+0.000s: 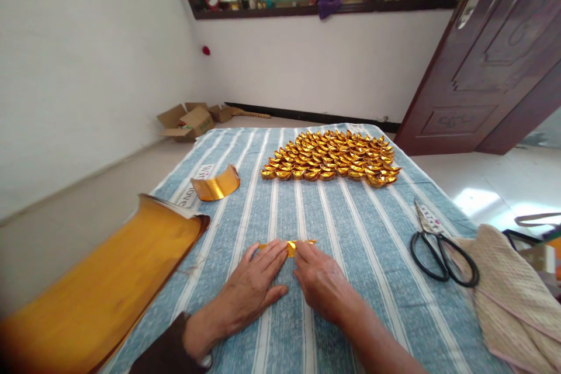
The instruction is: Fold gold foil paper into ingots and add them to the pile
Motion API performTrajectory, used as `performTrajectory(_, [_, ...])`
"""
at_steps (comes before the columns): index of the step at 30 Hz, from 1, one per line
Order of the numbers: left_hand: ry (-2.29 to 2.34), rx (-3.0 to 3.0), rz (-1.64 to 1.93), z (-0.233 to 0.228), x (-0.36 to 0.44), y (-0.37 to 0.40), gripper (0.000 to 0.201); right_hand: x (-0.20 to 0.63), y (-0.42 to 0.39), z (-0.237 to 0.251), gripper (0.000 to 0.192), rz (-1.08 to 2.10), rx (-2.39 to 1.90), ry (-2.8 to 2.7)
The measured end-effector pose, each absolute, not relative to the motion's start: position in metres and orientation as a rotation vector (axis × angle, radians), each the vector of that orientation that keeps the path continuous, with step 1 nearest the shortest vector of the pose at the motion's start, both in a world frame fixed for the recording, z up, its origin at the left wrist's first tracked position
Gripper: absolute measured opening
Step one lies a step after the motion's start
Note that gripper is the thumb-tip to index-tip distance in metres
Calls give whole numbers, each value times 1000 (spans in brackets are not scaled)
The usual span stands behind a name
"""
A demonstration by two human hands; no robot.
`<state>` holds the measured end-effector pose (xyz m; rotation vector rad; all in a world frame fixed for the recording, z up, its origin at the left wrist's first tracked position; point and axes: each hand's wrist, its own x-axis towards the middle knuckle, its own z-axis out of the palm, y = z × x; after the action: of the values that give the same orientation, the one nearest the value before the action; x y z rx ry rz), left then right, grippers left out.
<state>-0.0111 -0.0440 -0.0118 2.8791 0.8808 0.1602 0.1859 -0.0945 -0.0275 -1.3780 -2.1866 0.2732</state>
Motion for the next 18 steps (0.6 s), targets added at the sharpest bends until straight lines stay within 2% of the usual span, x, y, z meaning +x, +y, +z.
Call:
performTrajectory(10, [902, 2823, 31, -3, -9, -46, 60, 179, -95, -43, 30, 63, -1359, -2209])
performTrajectory(18, [895, 2814, 72, -13, -12, -46, 59, 181, -98, -46, 21, -152, -1408, -2207])
